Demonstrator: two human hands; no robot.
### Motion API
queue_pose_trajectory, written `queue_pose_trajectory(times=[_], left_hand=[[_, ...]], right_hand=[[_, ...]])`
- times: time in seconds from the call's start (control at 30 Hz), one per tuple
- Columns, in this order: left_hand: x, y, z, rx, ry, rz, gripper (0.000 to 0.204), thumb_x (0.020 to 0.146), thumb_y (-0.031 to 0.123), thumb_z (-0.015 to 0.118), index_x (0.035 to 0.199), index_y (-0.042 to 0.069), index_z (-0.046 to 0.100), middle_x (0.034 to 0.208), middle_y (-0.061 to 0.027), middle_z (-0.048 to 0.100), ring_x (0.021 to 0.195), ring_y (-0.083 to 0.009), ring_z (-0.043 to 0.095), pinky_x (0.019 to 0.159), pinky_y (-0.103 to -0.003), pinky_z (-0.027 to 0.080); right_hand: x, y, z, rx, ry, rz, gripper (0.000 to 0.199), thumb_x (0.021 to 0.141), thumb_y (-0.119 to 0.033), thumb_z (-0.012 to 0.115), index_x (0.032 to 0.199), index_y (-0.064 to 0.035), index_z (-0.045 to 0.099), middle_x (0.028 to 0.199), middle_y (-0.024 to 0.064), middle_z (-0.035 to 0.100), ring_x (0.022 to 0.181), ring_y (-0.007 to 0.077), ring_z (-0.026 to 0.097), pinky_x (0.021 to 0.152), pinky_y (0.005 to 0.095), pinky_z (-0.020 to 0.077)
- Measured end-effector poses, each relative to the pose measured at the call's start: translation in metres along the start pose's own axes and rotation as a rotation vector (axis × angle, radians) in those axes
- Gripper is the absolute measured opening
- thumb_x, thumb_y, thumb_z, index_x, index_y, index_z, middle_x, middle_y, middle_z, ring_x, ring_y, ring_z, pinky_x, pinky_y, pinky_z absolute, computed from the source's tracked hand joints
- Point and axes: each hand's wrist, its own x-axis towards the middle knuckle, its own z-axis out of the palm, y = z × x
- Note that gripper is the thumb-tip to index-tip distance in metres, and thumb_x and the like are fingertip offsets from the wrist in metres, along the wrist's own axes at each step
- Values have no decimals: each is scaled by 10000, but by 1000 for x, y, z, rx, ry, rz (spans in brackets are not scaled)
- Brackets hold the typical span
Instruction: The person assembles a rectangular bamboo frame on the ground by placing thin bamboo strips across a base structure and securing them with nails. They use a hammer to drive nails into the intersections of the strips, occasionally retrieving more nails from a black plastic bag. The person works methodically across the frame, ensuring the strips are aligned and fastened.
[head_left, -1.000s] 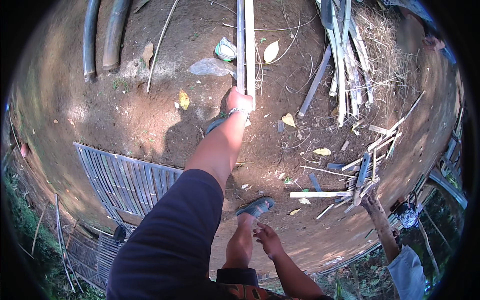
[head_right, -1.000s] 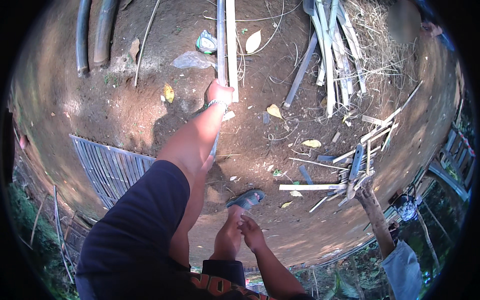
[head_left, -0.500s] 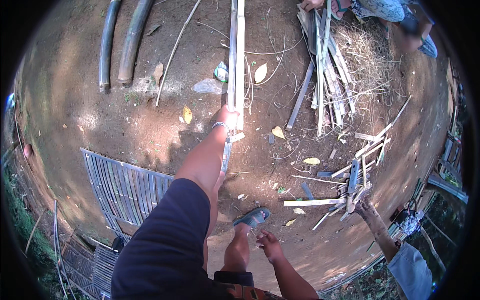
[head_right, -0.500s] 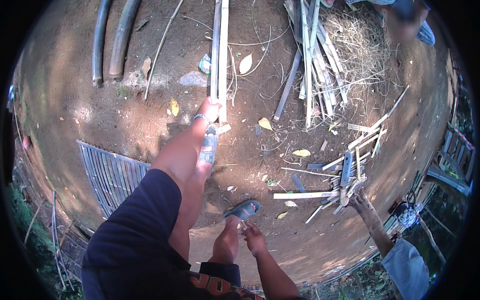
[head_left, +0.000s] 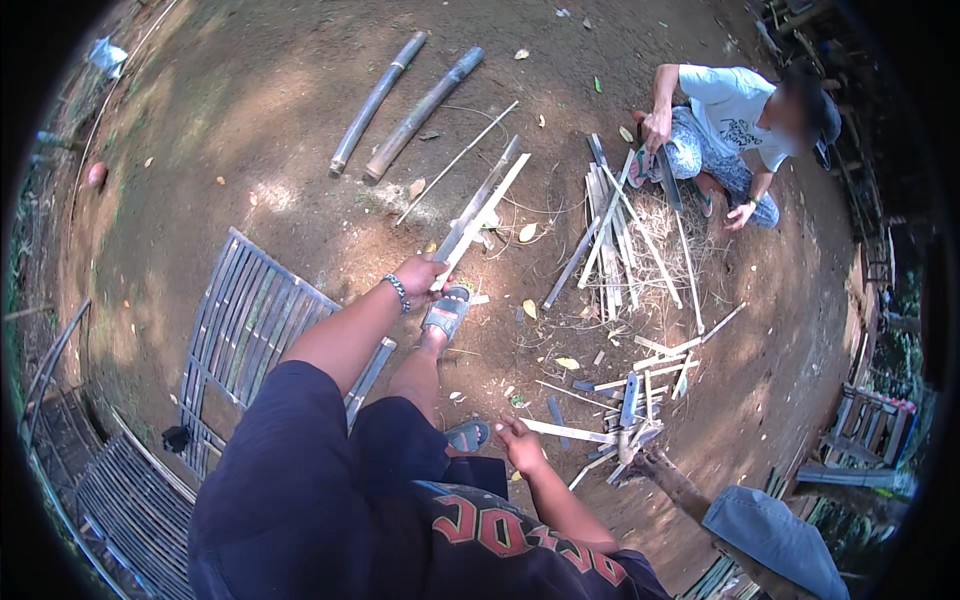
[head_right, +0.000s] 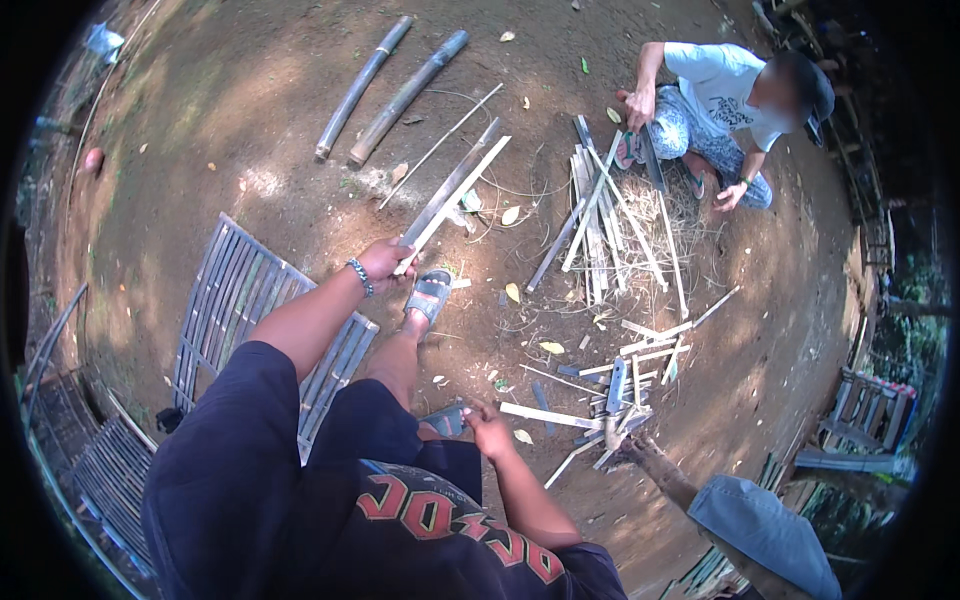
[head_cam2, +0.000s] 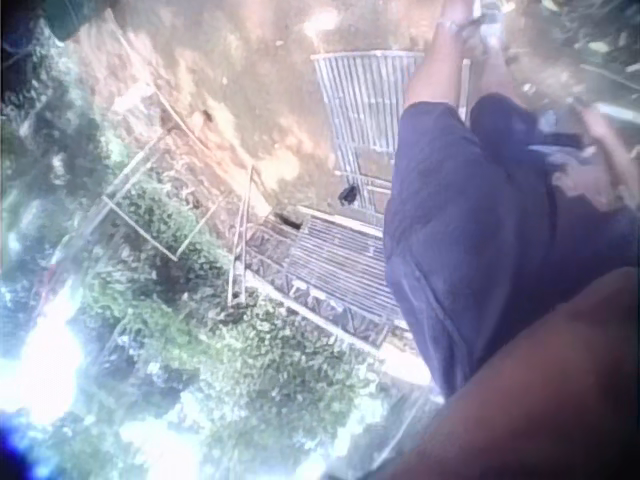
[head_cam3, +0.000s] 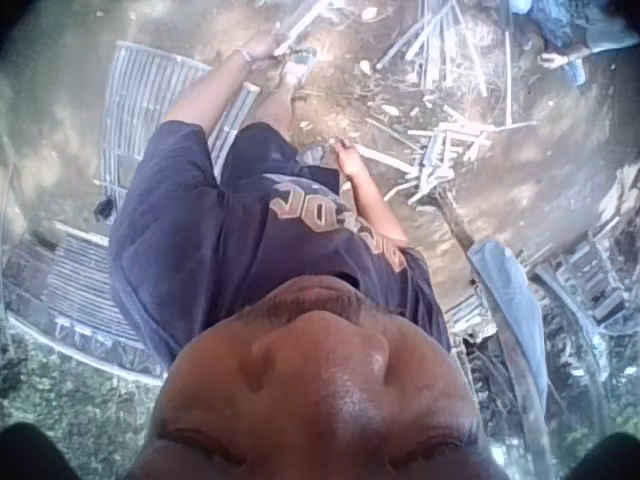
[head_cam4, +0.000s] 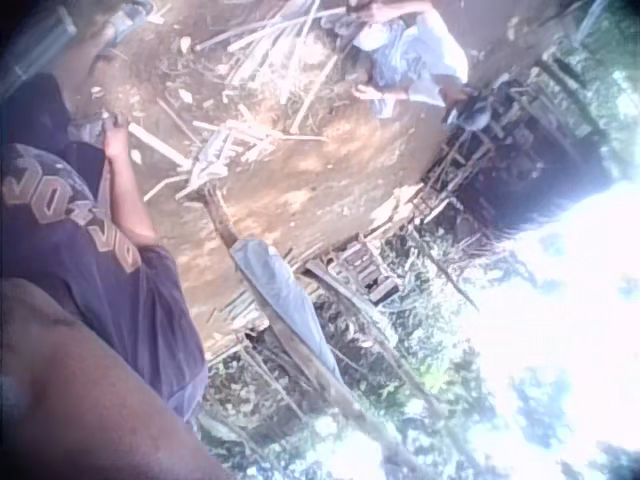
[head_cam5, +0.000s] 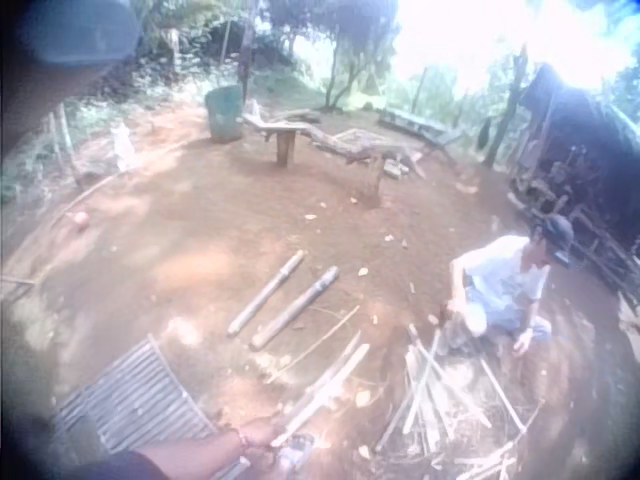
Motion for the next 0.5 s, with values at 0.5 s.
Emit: queue_pose_trajectory(times=[0.5], left_hand=[[-499,-344,-36,211,-373,358,241,1046,259,534,1083,34,614,804,-17,618,608,-108,607,550,-287,475]], right_hand=[[-227,-53,146,621,-299,-379,597,998,-583,566,1240,-41,501,1153,133,611,1015,278,617,942,470,511]])
